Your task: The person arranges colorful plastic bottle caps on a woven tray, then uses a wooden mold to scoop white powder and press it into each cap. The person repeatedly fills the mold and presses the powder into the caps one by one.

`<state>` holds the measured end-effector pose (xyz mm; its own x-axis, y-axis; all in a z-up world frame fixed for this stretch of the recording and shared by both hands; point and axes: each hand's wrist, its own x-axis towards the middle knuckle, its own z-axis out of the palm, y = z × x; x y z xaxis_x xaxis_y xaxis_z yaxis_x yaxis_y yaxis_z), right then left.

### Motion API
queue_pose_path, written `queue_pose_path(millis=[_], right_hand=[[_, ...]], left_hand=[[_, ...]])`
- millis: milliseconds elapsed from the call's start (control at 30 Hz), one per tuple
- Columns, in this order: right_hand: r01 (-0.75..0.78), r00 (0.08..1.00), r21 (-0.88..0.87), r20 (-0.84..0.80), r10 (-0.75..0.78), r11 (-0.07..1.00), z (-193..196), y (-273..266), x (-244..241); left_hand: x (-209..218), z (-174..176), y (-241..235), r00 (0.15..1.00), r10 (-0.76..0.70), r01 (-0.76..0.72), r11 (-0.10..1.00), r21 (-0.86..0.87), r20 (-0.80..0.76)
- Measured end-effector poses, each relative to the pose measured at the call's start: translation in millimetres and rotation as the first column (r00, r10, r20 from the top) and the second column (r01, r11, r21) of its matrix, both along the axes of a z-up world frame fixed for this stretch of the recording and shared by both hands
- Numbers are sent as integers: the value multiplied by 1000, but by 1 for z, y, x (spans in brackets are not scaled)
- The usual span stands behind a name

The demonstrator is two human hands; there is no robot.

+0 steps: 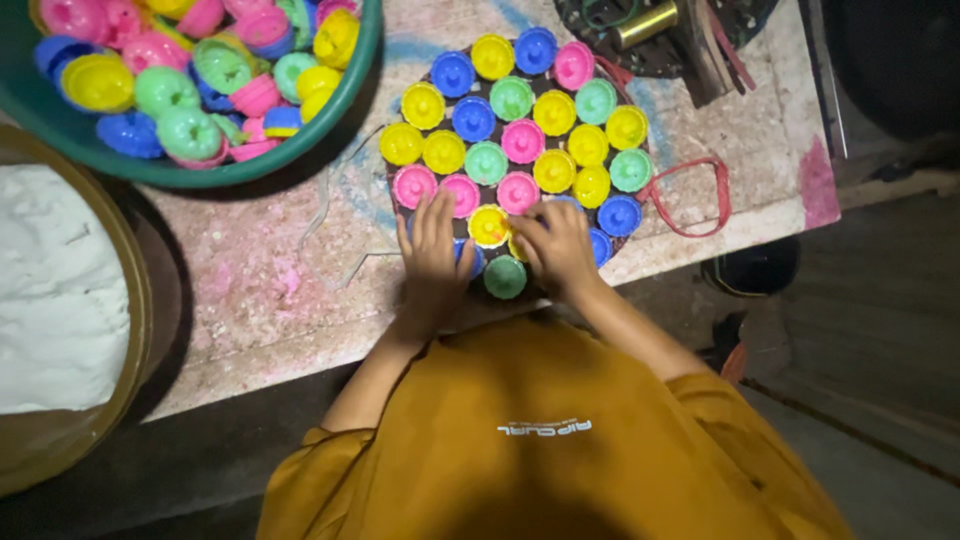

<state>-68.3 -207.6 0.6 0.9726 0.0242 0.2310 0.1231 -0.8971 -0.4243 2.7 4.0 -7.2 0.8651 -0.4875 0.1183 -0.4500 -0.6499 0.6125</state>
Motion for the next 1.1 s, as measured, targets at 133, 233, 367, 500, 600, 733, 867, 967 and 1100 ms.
queue_pose_path(millis=[133,233,367,500,600,733,867,967,1100], right_hand=[[-114,993,-71,-30,112,991,-6,7,53],[-138,990,-53,-42,136,989,14,15,70],[-206,963,155,207,172,966,65,25,102],[-301,915,227,342,214,926,91,68,144],[-371,796,28,524,302,928,111,102,175],[-356,836,-6,445,321,934,115,148,185],[-521,851,334,270,450,785,97,160,220],[-514,773,-51,406,488,856,80,154,255],[-372,879,-9,319,355,928,92,144,274]], left_hand=[[0,-1,6,999,40,-37,995,-95,32],[3,9,14,996,55,-38,974,-225,73],[27,35,20,893,-144,-219,686,-694,-425],[74,49,29,495,-655,-640,168,-750,-570],[122,65,44,711,-526,-537,23,-843,-467],[160,72,78,865,-331,-389,29,-921,-376],[180,78,111,961,4,-255,393,-883,-276],[197,85,128,957,211,-92,870,-484,197],[214,98,147,803,142,-313,927,207,578]])
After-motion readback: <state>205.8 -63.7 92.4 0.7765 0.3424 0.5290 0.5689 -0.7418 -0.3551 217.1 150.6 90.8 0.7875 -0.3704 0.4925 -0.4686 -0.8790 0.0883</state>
